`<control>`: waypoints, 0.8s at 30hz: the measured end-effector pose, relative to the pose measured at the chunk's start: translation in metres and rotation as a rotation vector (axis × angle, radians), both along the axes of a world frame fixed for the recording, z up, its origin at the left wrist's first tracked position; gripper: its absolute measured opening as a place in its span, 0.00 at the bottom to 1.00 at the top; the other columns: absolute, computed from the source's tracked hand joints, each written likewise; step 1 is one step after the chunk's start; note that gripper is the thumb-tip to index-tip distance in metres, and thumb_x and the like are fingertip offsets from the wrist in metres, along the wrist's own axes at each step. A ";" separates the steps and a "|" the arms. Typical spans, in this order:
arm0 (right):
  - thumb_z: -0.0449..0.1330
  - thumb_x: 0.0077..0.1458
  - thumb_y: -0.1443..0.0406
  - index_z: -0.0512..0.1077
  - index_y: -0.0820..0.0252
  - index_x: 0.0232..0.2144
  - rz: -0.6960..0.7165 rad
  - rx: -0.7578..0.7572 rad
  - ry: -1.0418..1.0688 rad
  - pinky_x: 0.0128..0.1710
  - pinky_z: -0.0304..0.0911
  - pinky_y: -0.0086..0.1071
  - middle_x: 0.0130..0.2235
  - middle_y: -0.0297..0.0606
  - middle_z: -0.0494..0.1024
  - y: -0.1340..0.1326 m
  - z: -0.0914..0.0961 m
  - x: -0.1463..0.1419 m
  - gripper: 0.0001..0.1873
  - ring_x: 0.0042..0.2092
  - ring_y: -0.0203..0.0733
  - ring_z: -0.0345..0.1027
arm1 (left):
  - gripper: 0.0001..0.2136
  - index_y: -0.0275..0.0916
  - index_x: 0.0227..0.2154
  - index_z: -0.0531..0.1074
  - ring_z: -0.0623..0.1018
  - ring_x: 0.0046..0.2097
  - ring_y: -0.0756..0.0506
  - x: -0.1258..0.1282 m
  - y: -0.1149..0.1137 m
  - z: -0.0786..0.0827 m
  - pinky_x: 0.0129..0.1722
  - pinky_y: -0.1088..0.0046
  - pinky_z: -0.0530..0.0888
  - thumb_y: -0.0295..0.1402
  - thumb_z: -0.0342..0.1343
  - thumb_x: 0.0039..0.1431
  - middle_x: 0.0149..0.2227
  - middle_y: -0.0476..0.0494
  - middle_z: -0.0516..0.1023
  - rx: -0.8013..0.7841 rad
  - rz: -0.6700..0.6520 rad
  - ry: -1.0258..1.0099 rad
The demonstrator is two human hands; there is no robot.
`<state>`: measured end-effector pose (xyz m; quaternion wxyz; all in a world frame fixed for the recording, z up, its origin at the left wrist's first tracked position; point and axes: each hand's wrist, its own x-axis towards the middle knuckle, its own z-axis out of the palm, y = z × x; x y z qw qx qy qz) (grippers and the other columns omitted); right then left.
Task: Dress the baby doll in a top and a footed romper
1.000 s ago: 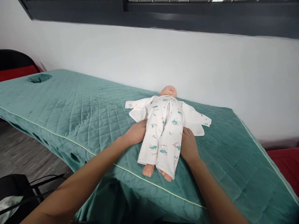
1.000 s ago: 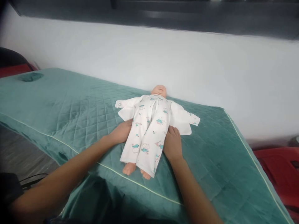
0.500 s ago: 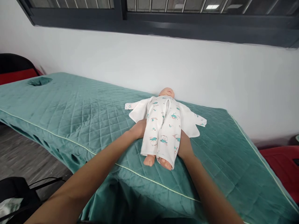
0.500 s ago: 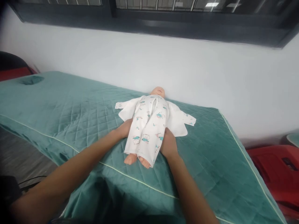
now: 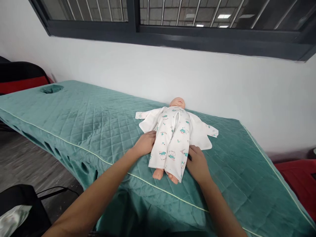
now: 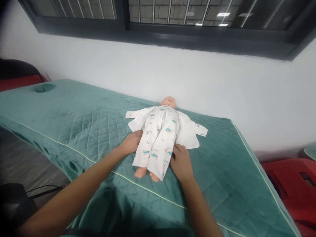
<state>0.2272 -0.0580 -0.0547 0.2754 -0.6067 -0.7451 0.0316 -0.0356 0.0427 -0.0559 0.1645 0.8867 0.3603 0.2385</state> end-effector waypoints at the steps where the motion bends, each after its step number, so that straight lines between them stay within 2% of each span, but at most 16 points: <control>1: 0.53 0.59 0.69 0.76 0.57 0.37 0.005 0.017 0.029 0.45 0.63 0.41 0.41 0.42 0.78 -0.002 -0.001 0.003 0.11 0.44 0.49 0.68 | 0.13 0.43 0.36 0.81 0.75 0.59 0.40 -0.003 0.001 -0.002 0.65 0.57 0.67 0.25 0.51 0.58 0.46 0.41 0.83 -0.001 0.011 -0.048; 2: 0.53 0.60 0.68 0.76 0.57 0.37 -0.001 0.041 0.069 0.46 0.63 0.41 0.41 0.42 0.79 -0.002 -0.002 0.009 0.11 0.45 0.49 0.69 | 0.15 0.43 0.36 0.81 0.75 0.59 0.41 -0.006 0.004 -0.004 0.66 0.58 0.67 0.23 0.49 0.57 0.47 0.43 0.83 -0.004 0.047 -0.105; 4: 0.53 0.61 0.65 0.75 0.58 0.39 -0.080 0.113 0.138 0.49 0.64 0.42 0.42 0.43 0.79 0.003 -0.001 0.025 0.11 0.46 0.49 0.70 | 0.18 0.42 0.41 0.80 0.75 0.60 0.42 -0.009 0.012 -0.007 0.65 0.59 0.68 0.22 0.47 0.57 0.51 0.43 0.82 -0.012 0.226 -0.207; 7: 0.54 0.59 0.60 0.74 0.63 0.45 -0.388 0.164 0.103 0.53 0.63 0.47 0.47 0.53 0.77 0.018 0.006 0.059 0.17 0.50 0.55 0.69 | 0.17 0.38 0.51 0.75 0.73 0.61 0.37 -0.008 0.026 -0.010 0.65 0.54 0.65 0.29 0.50 0.62 0.59 0.36 0.76 -0.004 0.628 -0.192; 10: 0.57 0.58 0.52 0.73 0.66 0.48 -0.680 -0.057 0.012 0.48 0.64 0.50 0.50 0.59 0.76 0.032 0.015 0.090 0.25 0.50 0.61 0.69 | 0.20 0.34 0.54 0.71 0.66 0.66 0.31 -0.007 0.037 -0.011 0.67 0.48 0.57 0.37 0.55 0.62 0.63 0.28 0.69 0.003 0.915 -0.075; 12: 0.57 0.56 0.48 0.74 0.60 0.40 -0.717 -0.257 -0.013 0.41 0.64 0.48 0.43 0.54 0.79 0.040 0.019 0.104 0.22 0.43 0.59 0.71 | 0.20 0.31 0.51 0.72 0.64 0.67 0.29 -0.009 0.042 -0.009 0.67 0.48 0.55 0.40 0.57 0.60 0.62 0.22 0.68 -0.017 1.011 -0.053; 14: 0.58 0.54 0.50 0.72 0.56 0.27 -0.653 -0.356 0.029 0.34 0.61 0.43 0.31 0.44 0.77 0.050 0.023 0.110 0.16 0.33 0.51 0.69 | 0.15 0.32 0.44 0.74 0.66 0.65 0.29 -0.011 0.045 -0.003 0.66 0.49 0.57 0.38 0.56 0.60 0.59 0.21 0.70 -0.063 1.007 -0.121; 15: 0.59 0.52 0.52 0.69 0.55 0.23 -0.607 -0.347 0.098 0.33 0.60 0.40 0.26 0.40 0.75 0.055 0.026 0.110 0.15 0.30 0.47 0.67 | 0.12 0.34 0.41 0.74 0.69 0.63 0.30 -0.012 0.046 0.002 0.64 0.51 0.60 0.36 0.55 0.61 0.56 0.24 0.73 -0.090 0.976 -0.177; 17: 0.61 0.49 0.55 0.65 0.54 0.20 -0.511 -0.225 0.353 0.30 0.58 0.37 0.22 0.34 0.70 0.064 0.037 0.104 0.14 0.27 0.43 0.63 | 0.09 0.37 0.39 0.72 0.76 0.54 0.35 -0.007 0.047 0.016 0.56 0.56 0.68 0.35 0.50 0.64 0.48 0.31 0.77 -0.130 0.907 -0.292; 19: 0.62 0.49 0.55 0.63 0.54 0.23 -0.402 -0.046 0.710 0.30 0.59 0.34 0.24 0.31 0.70 0.069 0.054 0.088 0.14 0.28 0.41 0.63 | 0.11 0.39 0.41 0.69 0.78 0.44 0.40 0.005 0.043 0.037 0.46 0.61 0.72 0.38 0.44 0.68 0.41 0.38 0.78 -0.125 0.859 -0.387; 20: 0.62 0.50 0.54 0.62 0.54 0.25 -0.336 0.024 0.876 0.31 0.60 0.34 0.26 0.31 0.71 0.069 0.065 0.077 0.15 0.30 0.40 0.65 | 0.13 0.40 0.42 0.68 0.77 0.42 0.41 0.013 0.038 0.049 0.44 0.63 0.72 0.40 0.42 0.69 0.39 0.41 0.77 -0.106 0.832 -0.429; 22: 0.63 0.52 0.55 0.60 0.53 0.27 -0.110 0.094 1.000 0.37 0.63 0.34 0.35 0.34 0.75 0.065 0.086 0.052 0.16 0.37 0.42 0.69 | 0.12 0.42 0.41 0.67 0.76 0.42 0.42 0.029 0.024 0.072 0.44 0.65 0.72 0.44 0.44 0.68 0.40 0.44 0.78 -0.077 0.653 -0.580; 23: 0.64 0.52 0.56 0.61 0.53 0.28 0.023 0.032 0.932 0.40 0.64 0.35 0.40 0.35 0.76 0.061 0.095 0.039 0.15 0.41 0.43 0.69 | 0.11 0.43 0.40 0.67 0.77 0.44 0.42 0.035 0.016 0.083 0.46 0.66 0.72 0.43 0.46 0.68 0.42 0.45 0.78 -0.095 0.506 -0.589; 24: 0.66 0.52 0.58 0.64 0.54 0.28 0.160 -0.107 0.795 0.42 0.64 0.35 0.43 0.36 0.77 0.057 0.102 0.029 0.14 0.43 0.43 0.69 | 0.10 0.43 0.39 0.68 0.77 0.46 0.42 0.039 0.009 0.091 0.47 0.66 0.71 0.42 0.47 0.68 0.44 0.45 0.79 -0.140 0.325 -0.529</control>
